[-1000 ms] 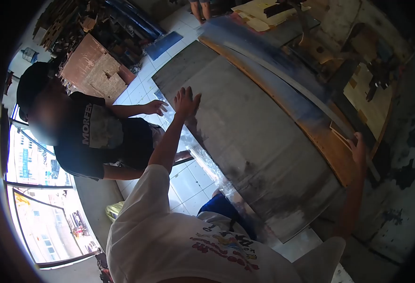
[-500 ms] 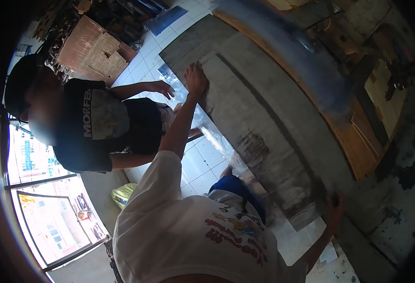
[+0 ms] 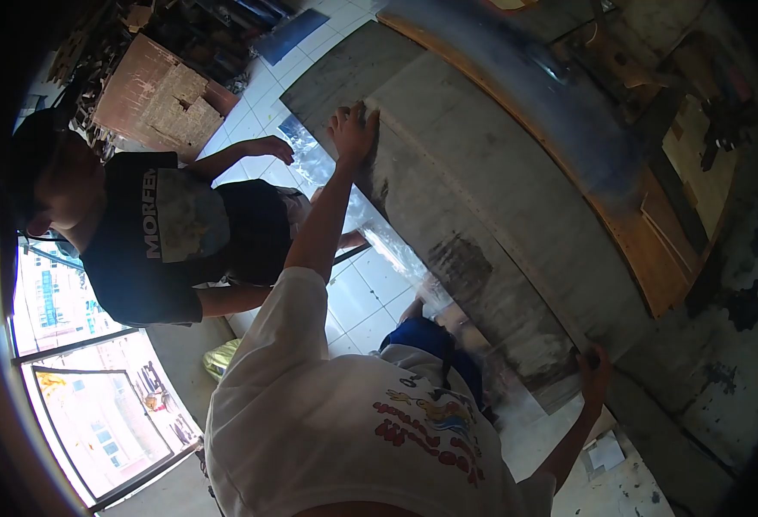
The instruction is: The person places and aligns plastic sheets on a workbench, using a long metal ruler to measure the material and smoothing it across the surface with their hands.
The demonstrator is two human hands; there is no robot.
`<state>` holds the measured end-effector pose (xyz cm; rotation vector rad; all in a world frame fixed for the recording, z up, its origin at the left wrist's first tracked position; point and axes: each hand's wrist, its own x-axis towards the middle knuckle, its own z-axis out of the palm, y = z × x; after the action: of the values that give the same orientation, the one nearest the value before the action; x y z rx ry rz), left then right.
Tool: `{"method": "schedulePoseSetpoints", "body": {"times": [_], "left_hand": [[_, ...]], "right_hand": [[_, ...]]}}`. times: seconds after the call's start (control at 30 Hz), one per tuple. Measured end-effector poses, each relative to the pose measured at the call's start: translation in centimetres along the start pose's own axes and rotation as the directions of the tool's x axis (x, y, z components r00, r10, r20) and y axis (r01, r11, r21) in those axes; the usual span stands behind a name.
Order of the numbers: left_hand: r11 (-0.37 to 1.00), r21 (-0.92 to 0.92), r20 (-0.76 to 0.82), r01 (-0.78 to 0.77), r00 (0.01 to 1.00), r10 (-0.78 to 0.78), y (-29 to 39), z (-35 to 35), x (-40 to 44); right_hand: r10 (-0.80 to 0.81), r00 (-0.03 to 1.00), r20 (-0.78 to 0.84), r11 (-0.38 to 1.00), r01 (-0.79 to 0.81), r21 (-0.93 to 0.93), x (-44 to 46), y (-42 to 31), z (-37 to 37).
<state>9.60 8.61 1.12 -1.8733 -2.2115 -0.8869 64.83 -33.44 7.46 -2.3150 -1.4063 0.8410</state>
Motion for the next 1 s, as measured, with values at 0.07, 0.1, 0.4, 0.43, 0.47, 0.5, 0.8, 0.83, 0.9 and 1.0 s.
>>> {"method": "schedulePoseSetpoints", "body": {"times": [0.07,0.1,0.4,0.43,0.47,0.5,0.8,0.83,0.9,1.0], "left_hand": [[1.0,0.025,0.017,0.006,1.0,-0.007,0.4,0.0,0.1],[0.999,0.035,0.028,-0.001,1.0,0.0,0.5,-0.1,0.2],[0.997,0.074,0.044,0.029,0.998,-0.033,1.1,0.1,0.4],[0.997,0.069,0.046,0.041,0.998,-0.044,1.1,0.2,0.5],[0.997,0.064,0.048,0.05,0.997,-0.054,1.1,0.4,0.6],[0.996,0.07,0.051,0.052,0.997,-0.055,1.1,0.5,0.4],[0.967,0.254,0.11,0.02,0.993,-0.05,0.9,1.2,0.8],[0.959,0.283,0.097,-0.021,0.995,-0.007,0.5,1.5,0.8],[0.936,0.348,0.125,-0.041,0.992,-0.003,-0.2,2.1,1.1],[0.913,0.408,0.132,-0.006,0.99,-0.052,-0.9,3.6,1.6]], "right_hand": [[-0.072,0.997,-0.011,0.997,0.072,0.017,0.4,0.0,0.2],[-0.071,0.997,-0.013,0.997,0.072,0.022,0.6,0.0,0.2],[-0.08,0.997,-0.011,0.996,0.081,0.045,0.9,0.3,0.4],[-0.067,0.998,-0.003,0.997,0.067,0.038,0.9,0.0,0.4],[-0.051,0.999,0.005,0.998,0.051,0.03,0.9,-0.2,0.4],[-0.048,0.999,0.001,0.998,0.048,0.027,0.8,-0.1,0.4],[-0.354,0.92,-0.168,0.916,0.306,-0.26,0.5,0.7,1.2],[-0.339,0.923,-0.183,0.917,0.281,-0.282,0.3,0.8,1.2],[-0.207,0.938,-0.277,0.953,0.13,-0.272,-0.7,0.1,1.2],[-0.035,0.806,-0.591,0.96,-0.137,-0.243,-3.3,2.6,2.7]]}}
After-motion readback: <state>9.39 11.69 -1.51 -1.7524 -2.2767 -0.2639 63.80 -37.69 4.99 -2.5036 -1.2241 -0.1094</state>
